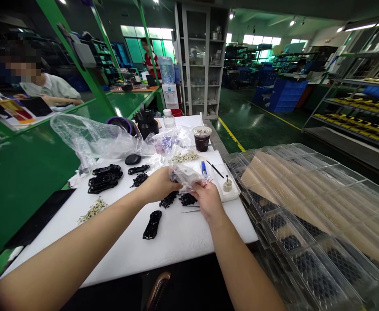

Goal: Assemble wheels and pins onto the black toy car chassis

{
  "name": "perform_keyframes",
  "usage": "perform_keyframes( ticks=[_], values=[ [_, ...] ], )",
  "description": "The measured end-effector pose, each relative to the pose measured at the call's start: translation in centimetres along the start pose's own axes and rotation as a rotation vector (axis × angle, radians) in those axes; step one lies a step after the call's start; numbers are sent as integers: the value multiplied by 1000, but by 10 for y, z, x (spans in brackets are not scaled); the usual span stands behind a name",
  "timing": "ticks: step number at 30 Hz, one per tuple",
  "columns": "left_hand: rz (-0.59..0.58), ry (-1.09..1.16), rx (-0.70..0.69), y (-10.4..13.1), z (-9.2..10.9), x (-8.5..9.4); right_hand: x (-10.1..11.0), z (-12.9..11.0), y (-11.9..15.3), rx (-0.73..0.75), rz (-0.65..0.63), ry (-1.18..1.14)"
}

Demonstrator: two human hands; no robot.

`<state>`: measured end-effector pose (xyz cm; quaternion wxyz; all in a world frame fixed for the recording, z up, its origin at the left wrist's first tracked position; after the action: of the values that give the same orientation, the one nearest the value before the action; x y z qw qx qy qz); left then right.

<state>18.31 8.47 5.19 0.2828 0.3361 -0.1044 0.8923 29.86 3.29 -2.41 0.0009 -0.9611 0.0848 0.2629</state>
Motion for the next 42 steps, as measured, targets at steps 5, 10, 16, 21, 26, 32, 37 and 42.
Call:
perform_keyframes(
  ticks=[5,10,16,21,26,32,37,42],
  values=[
    [12,5,-3,-2,3,2,3,-1,0,-5,21,5],
    [23,61,-4,-3,7,1,7,-4,-2,36,32,65],
    [85,362,92,3,-14,3,7,-5,-3,88,9,266],
    [176,883,248,31,-37,-8,-19,-29,3,197,-51,554],
    [390,1270,260,70,-37,-18,-72,-70,23,351,-139,777],
    [444,1418,189,125,-35,-10,-132,-77,59,370,-358,1004],
    [422,1328,220,199,-60,-1,-157,-98,86,499,-489,986],
    [711,925,137,297,-82,43,-184,-100,134,581,-698,1065]
  ],
)
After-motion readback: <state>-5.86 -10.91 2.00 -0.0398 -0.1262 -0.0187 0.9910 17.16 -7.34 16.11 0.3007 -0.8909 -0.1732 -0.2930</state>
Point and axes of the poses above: each hand's wrist, its own y-axis away from the middle knuckle, its own x-axis out of the back of the hand, z = x × y, the point moved 8 cm from there along -y, towards the middle knuckle, and after that the axes turned 6 degrees about y, right-handed, at the moved point
